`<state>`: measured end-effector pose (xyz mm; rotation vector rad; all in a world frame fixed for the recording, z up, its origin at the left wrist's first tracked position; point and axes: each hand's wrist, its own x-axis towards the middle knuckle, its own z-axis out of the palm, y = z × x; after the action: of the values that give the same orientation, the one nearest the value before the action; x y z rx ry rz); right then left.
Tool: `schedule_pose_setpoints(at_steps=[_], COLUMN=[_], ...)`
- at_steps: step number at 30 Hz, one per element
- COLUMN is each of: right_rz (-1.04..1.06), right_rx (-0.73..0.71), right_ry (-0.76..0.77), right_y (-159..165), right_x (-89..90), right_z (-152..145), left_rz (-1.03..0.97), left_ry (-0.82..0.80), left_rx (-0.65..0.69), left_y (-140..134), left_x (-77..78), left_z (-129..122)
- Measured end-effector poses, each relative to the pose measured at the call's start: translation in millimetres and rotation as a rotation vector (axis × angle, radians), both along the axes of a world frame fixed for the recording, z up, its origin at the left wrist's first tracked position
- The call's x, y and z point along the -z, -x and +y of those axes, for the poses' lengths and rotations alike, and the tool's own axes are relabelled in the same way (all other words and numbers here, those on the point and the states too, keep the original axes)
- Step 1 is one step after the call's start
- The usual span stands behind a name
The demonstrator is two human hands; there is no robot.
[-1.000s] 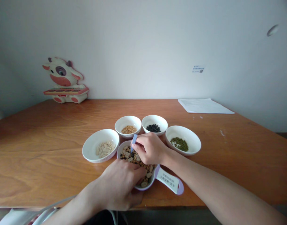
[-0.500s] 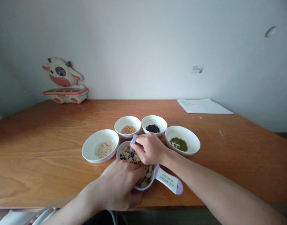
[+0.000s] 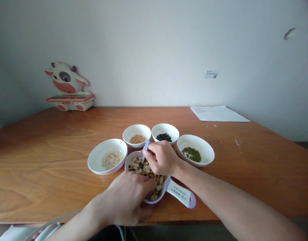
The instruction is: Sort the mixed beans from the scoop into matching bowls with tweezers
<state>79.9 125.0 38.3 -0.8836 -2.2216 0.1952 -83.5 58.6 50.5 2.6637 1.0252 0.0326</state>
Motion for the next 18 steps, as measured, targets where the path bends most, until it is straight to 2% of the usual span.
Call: schedule_pose_setpoints(at_steps=[9,18], right_rz=[-0.065,-0.094], right_rx=[0.103,0.114], right_ry=[-0.005,0.041], right_y=[0.3,0.4], right_x=[-0.6,-0.5], right_z=[-0.7,-1.3], left_rz=[0.001,-0.002], left_ry=[0.004,0.003], left_rx=[0.004,0.007], left_y=[1.2,1.7], left_x=[2.2,3.8], left_z=[0.2,1.4])
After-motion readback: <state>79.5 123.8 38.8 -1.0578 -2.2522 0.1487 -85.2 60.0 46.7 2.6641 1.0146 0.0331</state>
